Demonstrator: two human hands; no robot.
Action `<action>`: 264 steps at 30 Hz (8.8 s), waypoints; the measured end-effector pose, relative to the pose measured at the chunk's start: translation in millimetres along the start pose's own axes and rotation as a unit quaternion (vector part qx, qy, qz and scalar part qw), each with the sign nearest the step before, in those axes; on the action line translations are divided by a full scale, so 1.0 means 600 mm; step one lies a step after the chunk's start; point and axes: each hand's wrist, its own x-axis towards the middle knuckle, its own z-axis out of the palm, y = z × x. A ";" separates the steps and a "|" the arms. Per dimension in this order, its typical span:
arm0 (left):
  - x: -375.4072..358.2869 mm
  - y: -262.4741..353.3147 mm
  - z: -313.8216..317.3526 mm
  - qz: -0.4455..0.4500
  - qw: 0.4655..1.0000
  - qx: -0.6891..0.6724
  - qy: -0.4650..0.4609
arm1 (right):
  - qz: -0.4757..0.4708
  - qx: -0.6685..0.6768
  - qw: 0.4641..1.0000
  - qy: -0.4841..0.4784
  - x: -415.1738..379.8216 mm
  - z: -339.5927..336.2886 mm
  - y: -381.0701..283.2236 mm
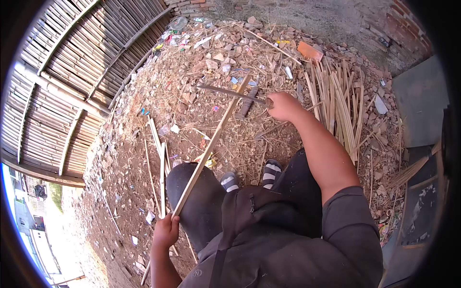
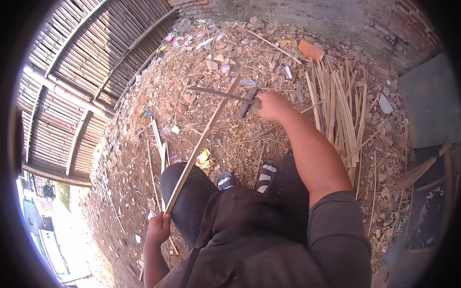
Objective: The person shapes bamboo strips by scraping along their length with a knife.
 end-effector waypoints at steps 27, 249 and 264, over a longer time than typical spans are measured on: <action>0.006 -0.004 0.040 -0.022 0.989 0.120 0.089 | 0.026 0.060 0.997 0.042 -0.014 -0.016 0.008; -0.011 0.004 0.042 0.046 0.998 -0.010 0.034 | -0.069 -0.055 0.993 -0.075 -0.029 0.063 -0.049; -0.001 0.002 0.046 0.038 0.997 0.019 0.057 | 0.018 0.016 0.999 -0.022 -0.003 0.039 0.014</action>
